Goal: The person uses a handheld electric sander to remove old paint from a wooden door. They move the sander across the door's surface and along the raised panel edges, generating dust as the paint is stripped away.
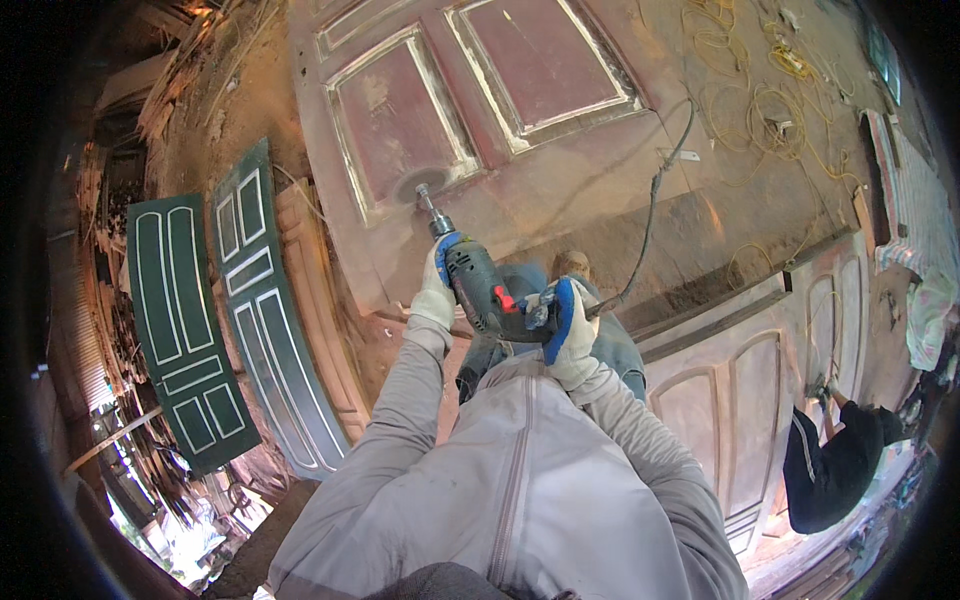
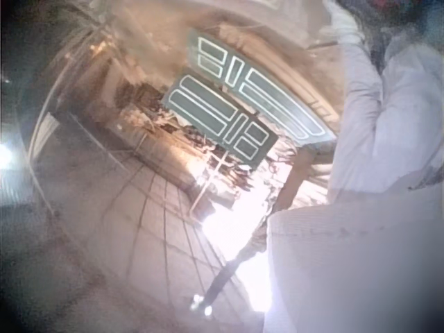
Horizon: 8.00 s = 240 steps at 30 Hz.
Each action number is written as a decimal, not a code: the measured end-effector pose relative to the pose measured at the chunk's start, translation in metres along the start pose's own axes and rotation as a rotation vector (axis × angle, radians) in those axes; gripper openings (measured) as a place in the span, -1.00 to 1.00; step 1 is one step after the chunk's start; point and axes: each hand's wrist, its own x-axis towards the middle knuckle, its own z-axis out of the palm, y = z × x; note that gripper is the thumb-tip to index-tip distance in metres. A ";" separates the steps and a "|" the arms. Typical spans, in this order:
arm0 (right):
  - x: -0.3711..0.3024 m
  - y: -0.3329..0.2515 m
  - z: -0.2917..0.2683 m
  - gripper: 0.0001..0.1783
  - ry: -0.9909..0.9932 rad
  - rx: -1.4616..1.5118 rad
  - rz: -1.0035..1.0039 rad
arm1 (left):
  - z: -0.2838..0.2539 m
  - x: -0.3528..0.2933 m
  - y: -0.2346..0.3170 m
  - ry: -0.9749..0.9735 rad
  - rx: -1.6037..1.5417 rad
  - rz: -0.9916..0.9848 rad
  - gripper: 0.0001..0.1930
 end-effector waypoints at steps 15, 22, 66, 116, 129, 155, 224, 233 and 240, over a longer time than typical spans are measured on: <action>-0.004 0.014 -0.027 -0.66 -0.052 0.260 -0.153 | 0.026 0.019 -0.015 0.178 0.211 0.028 -0.80; -0.018 0.016 -0.031 -0.63 -0.006 0.244 -0.218 | 0.021 0.029 -0.033 0.141 0.269 0.057 -0.79; -0.052 0.121 -0.003 -0.62 0.002 0.203 -0.221 | -0.078 -0.001 0.029 0.007 0.152 -0.032 -0.80; -0.061 0.185 0.015 -0.72 -0.076 0.285 -0.071 | -0.132 -0.034 0.078 0.190 0.172 0.047 -0.74; -0.051 0.108 0.072 -0.74 -0.002 0.076 -0.116 | -0.095 -0.032 0.069 0.004 -0.053 0.020 -0.81; -0.041 0.043 0.047 -0.75 0.122 0.114 -0.340 | -0.002 0.027 0.011 -0.158 0.065 -0.121 -0.80; -0.014 0.003 0.066 -0.66 0.231 0.181 -0.232 | 0.015 0.031 0.014 -0.276 -0.014 -0.172 -0.76; -0.002 0.018 0.064 -0.74 0.154 0.134 -0.102 | -0.032 0.035 0.026 -0.269 -0.140 -0.103 -0.77; -0.007 -0.002 0.070 -0.74 0.274 0.114 -0.250 | -0.002 0.071 0.003 -0.387 -0.105 -0.091 -0.80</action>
